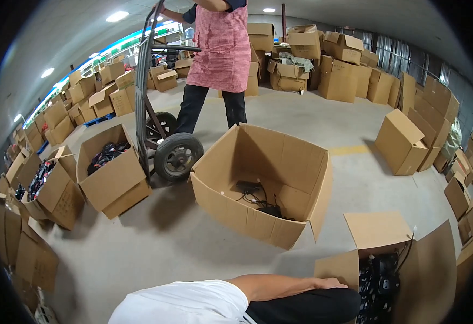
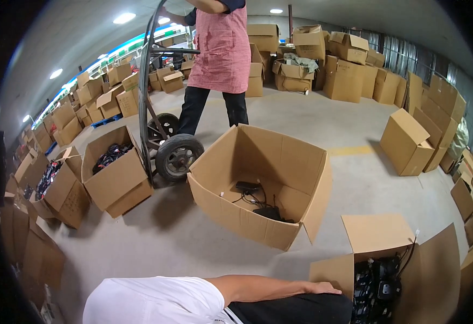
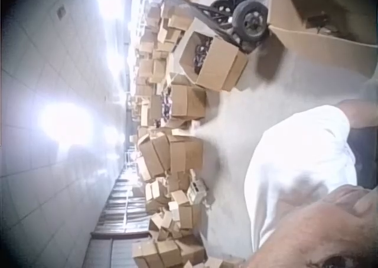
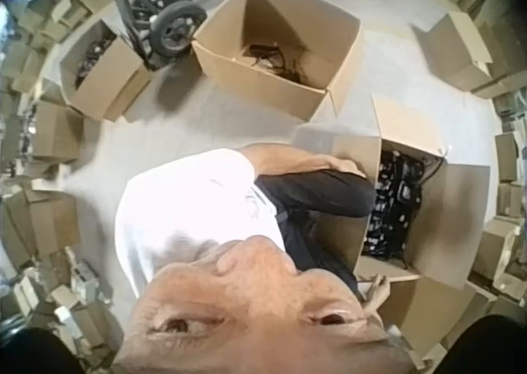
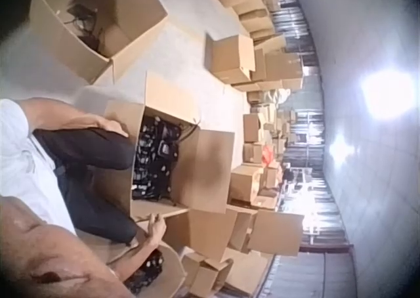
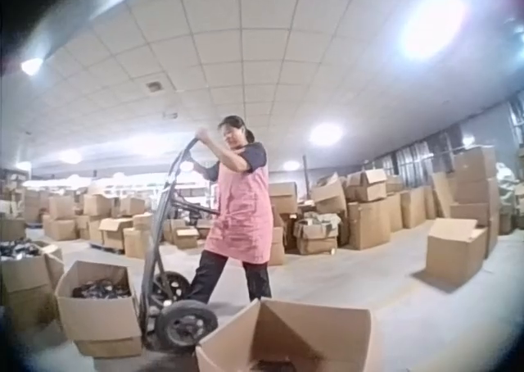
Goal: The person sorts and inspects small electronic monitor units by hand, taking them from cardboard boxes on a warehouse floor.
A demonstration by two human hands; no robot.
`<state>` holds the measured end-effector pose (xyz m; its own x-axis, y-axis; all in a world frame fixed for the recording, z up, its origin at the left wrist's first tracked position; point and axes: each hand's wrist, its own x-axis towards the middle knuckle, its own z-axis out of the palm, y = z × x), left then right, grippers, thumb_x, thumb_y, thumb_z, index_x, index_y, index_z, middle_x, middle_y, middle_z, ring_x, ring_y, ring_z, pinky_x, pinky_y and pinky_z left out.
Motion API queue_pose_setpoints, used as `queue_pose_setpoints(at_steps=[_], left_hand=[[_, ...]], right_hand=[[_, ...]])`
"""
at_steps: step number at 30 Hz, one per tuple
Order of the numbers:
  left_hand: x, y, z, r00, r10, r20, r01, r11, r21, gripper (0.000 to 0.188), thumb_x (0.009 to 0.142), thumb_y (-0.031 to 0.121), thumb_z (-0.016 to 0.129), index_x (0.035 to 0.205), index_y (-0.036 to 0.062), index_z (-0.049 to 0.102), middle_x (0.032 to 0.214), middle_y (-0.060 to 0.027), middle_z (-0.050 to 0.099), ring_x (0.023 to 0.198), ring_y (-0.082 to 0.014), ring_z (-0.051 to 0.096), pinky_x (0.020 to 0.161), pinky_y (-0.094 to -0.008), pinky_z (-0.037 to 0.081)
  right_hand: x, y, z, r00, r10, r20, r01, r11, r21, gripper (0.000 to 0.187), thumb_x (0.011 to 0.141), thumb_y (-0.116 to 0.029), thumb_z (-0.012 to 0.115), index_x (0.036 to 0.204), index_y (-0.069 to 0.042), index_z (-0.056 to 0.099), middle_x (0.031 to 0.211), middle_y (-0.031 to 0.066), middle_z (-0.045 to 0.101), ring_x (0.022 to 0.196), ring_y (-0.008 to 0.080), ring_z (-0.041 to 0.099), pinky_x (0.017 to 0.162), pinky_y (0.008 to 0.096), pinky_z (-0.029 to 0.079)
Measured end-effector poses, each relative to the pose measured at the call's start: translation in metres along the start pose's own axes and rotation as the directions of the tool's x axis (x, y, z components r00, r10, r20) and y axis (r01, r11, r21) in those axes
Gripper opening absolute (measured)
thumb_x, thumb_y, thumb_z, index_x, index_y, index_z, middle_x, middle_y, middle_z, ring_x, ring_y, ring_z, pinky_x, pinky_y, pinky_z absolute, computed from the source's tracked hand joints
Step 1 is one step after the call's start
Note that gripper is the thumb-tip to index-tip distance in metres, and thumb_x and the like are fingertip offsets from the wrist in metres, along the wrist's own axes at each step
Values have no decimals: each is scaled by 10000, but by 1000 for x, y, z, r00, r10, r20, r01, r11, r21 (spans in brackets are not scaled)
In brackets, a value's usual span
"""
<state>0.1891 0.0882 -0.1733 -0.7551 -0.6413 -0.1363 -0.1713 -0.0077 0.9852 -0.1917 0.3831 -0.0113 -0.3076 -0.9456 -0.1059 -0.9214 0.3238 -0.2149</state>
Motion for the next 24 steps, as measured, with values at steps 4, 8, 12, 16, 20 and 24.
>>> queue_pose_setpoints(at_steps=[4,8,12,16,20,24], left_hand=[[-4,-4,-5,998,-21,-61,21,1000,-4,756,969,651,509,993,-74,719,954,-176,737,918,-248,648,829,-382,481],[-1,1,2,998,-31,-55,28,999,-47,771,961,666,502,1015,-72,720,1008,-207,729,990,-292,650,872,-390,481],[1,-1,1,999,-34,-32,34,999,-13,797,947,697,486,1055,-55,727,1092,-239,724,1078,-347,665,924,-396,485],[1,-4,2,998,-29,-47,28,999,-28,791,945,697,490,1039,-49,735,1092,-250,719,1063,-356,671,910,-402,492],[-1,0,1,998,-15,-60,18,999,40,747,965,668,482,1010,-29,745,1067,-255,719,1038,-370,680,888,-419,499],[-3,3,6,992,106,-61,-105,994,19,703,985,630,486,1010,-25,739,1042,-240,730,1021,-357,688,877,-426,501]], right_hand=[[7,-10,0,999,-15,-36,15,1000,6,329,939,-290,640,1043,20,679,934,280,684,865,442,656,792,467,524],[4,2,1,1000,7,-11,-7,999,31,325,941,-288,626,1040,17,679,940,285,682,868,445,656,796,469,523],[6,9,5,1000,4,-12,-4,1000,23,332,937,-285,635,1058,20,688,957,288,685,884,446,660,809,466,526],[6,7,6,998,-21,-54,21,1000,13,373,933,-291,649,1110,34,691,1006,290,690,941,444,668,850,460,529],[7,3,3,1000,10,-14,-9,1000,8,403,931,-301,661,1145,39,684,1043,287,692,988,435,669,886,456,525],[1,-6,-2,999,25,-23,-25,1000,-4,397,935,-295,661,1145,40,681,1049,285,692,992,436,666,887,459,521]])
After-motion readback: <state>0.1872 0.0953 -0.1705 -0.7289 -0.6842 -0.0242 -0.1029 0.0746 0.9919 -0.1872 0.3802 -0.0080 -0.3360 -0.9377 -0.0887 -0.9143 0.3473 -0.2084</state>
